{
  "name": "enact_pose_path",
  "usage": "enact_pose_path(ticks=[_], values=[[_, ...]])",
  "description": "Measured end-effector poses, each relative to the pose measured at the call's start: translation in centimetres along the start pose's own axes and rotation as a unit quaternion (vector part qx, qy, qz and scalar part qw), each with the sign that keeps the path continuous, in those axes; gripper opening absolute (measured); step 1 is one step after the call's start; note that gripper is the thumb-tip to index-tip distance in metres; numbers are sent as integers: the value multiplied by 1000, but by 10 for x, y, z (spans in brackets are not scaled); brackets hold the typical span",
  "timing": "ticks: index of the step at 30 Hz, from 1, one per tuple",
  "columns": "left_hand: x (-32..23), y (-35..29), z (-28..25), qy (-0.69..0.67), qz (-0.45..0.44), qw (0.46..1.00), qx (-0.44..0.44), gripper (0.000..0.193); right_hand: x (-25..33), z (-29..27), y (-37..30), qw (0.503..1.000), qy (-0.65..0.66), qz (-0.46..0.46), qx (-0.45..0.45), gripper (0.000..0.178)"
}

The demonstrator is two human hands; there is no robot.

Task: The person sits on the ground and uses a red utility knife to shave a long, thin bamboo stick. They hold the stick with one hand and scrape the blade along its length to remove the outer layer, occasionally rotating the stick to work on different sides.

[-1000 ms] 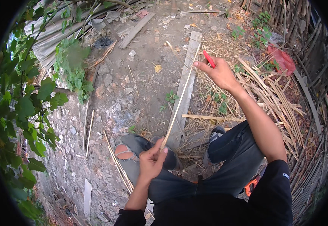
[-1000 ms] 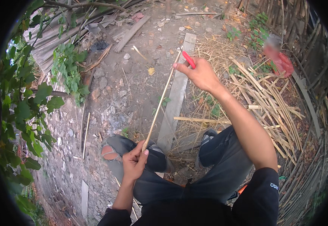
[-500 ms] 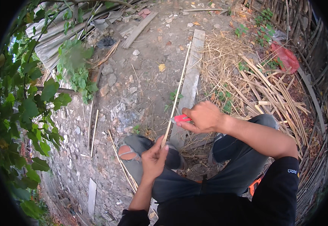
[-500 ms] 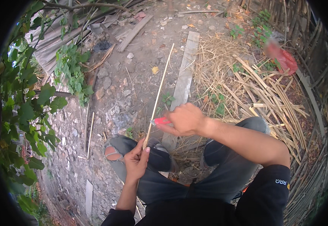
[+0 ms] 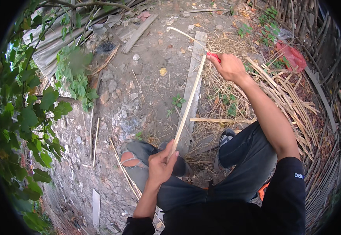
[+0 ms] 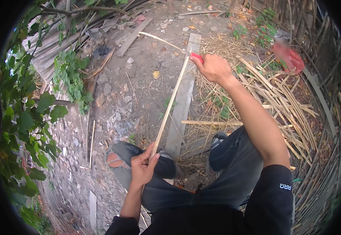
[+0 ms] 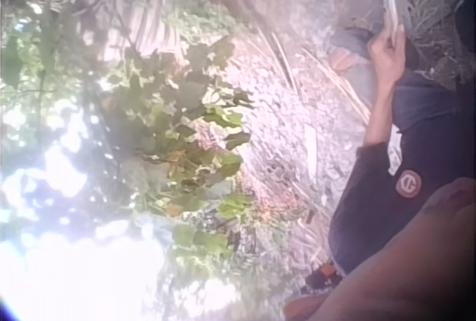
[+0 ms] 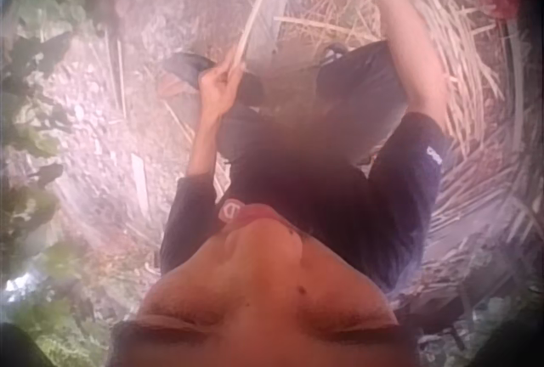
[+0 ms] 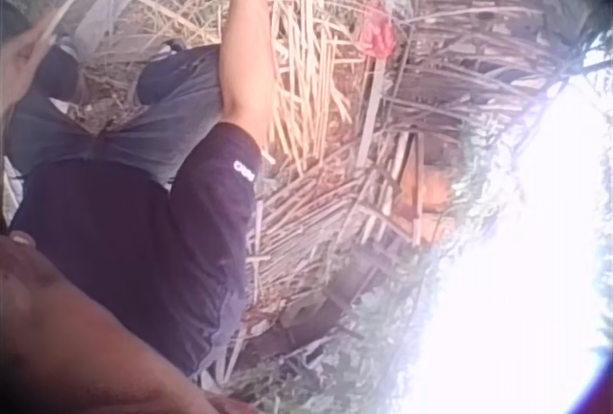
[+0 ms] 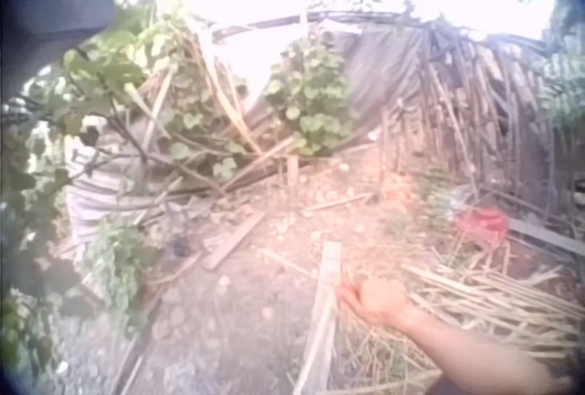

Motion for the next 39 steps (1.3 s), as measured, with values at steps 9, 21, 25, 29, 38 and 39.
enact_pose_path(ticks=[9,21,25,29,38,39], values=[[5,-25,-31,-64,-40,996,51,42,-135,-23,35,964,52,223,-133,87],[-4,-20,-19,-127,-64,989,32,43,34,-21,-25,824,533,177,73,45],[-4,-19,-21,-128,-44,990,30,45,45,-14,-35,757,601,200,162,40],[2,-15,-14,-134,-43,990,10,49,60,-6,-56,834,504,71,214,45],[-6,-10,-8,-131,-94,985,-54,48,127,-11,-157,941,129,-207,236,66],[-7,-10,-7,-134,-96,984,-60,48,132,-5,-170,935,133,-216,248,65]])
Point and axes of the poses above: each hand's wrist, its own y-axis towards the middle knuckle, its own z-axis out of the palm, x = y × z, the point moved 1 cm from there along y, towards the middle knuckle, and after that the axes turned 7 degrees about -x, right-handed, at the moved point
